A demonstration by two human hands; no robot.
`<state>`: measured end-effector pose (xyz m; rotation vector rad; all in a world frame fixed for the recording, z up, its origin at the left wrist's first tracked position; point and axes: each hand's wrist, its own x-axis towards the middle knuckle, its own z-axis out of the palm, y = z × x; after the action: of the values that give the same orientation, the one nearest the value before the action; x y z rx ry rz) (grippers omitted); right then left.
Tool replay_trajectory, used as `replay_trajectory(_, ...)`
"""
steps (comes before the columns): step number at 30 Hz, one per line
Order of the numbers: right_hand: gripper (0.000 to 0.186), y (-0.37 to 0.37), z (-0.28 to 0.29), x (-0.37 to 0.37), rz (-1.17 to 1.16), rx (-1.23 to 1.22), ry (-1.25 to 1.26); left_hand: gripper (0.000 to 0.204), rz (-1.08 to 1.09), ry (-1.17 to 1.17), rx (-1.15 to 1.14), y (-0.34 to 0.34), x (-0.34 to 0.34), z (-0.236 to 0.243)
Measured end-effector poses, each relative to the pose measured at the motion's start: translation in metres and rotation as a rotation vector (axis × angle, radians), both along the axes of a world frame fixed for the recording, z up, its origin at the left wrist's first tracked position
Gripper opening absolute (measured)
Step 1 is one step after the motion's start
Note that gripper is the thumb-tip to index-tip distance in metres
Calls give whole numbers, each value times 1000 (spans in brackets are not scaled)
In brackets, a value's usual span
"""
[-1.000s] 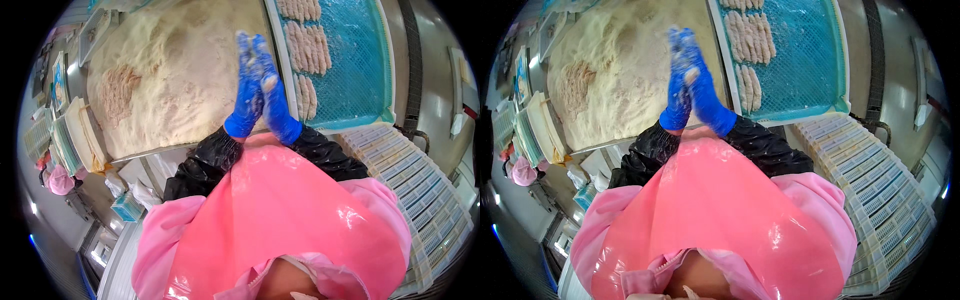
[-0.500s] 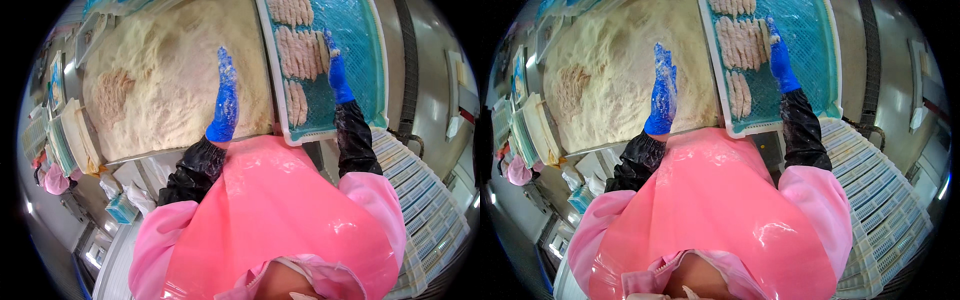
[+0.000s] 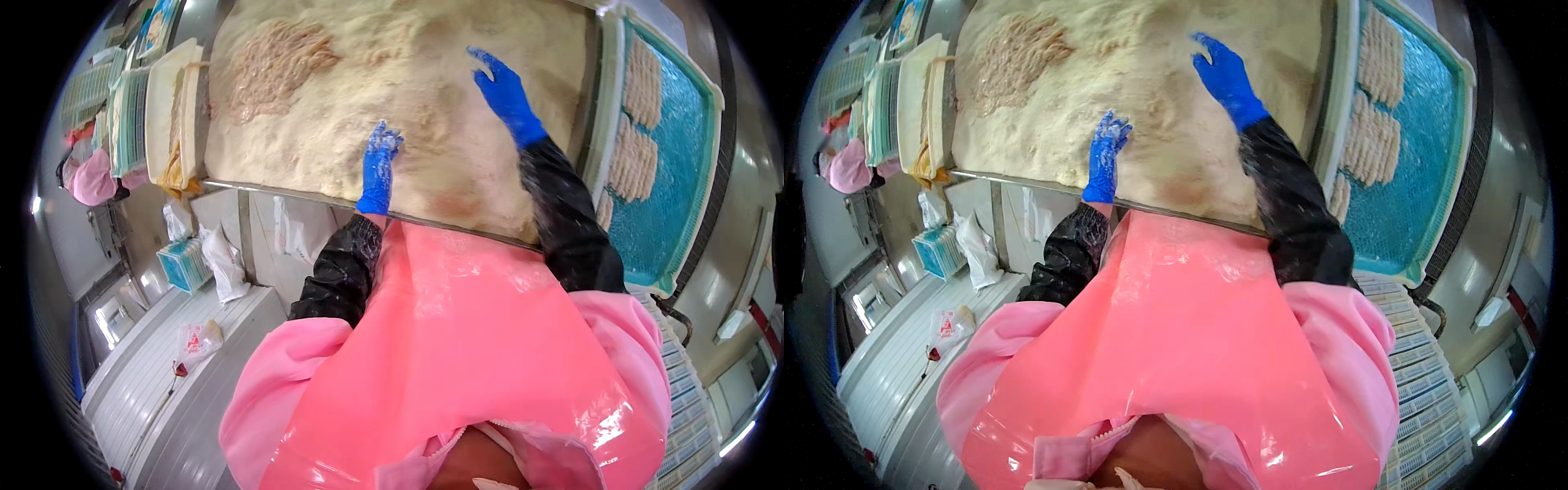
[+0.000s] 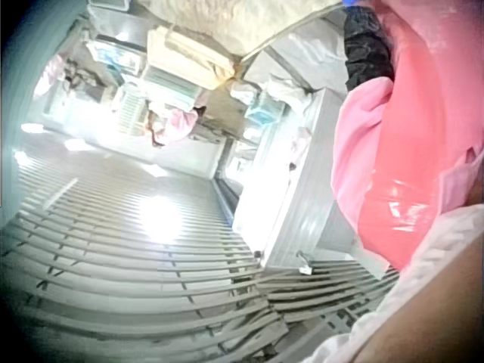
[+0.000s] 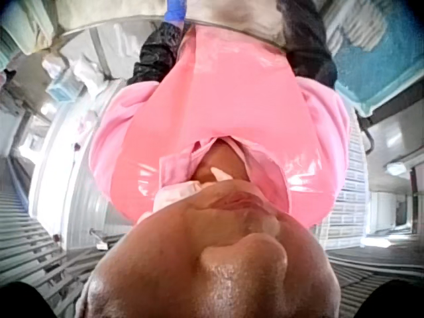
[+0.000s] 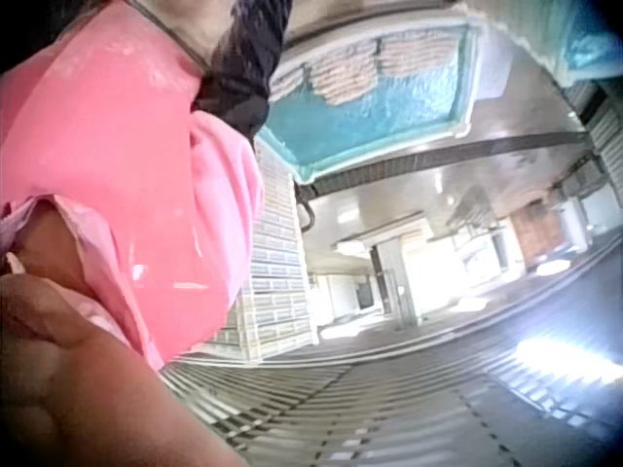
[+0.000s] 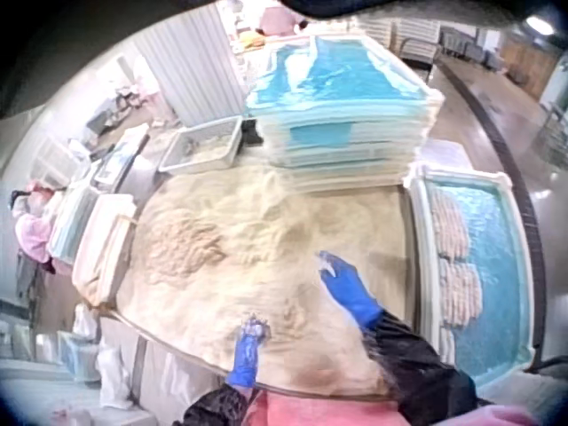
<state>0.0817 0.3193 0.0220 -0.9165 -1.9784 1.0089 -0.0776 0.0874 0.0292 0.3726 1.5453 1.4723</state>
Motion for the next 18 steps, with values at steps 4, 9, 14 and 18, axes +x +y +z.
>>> replay_trajectory(4, 38, -51, -63, -58, 1, 230, -378, 43, 77, -283, -88, -25, -46, -11)
replay_trajectory(9, 37, -28, -63, -94, 37, -321, 125, 41, -45, -361, -191, -24, -61, -13)
replay_trajectory(14, 32, 24, 0, -153, -269, 322, -653, 39, -103, -379, -232, -18, -66, -8)
replay_trajectory(18, 36, 29, -9, -154, -80, 543, -856, 38, -139, -409, -183, -21, -70, -9)
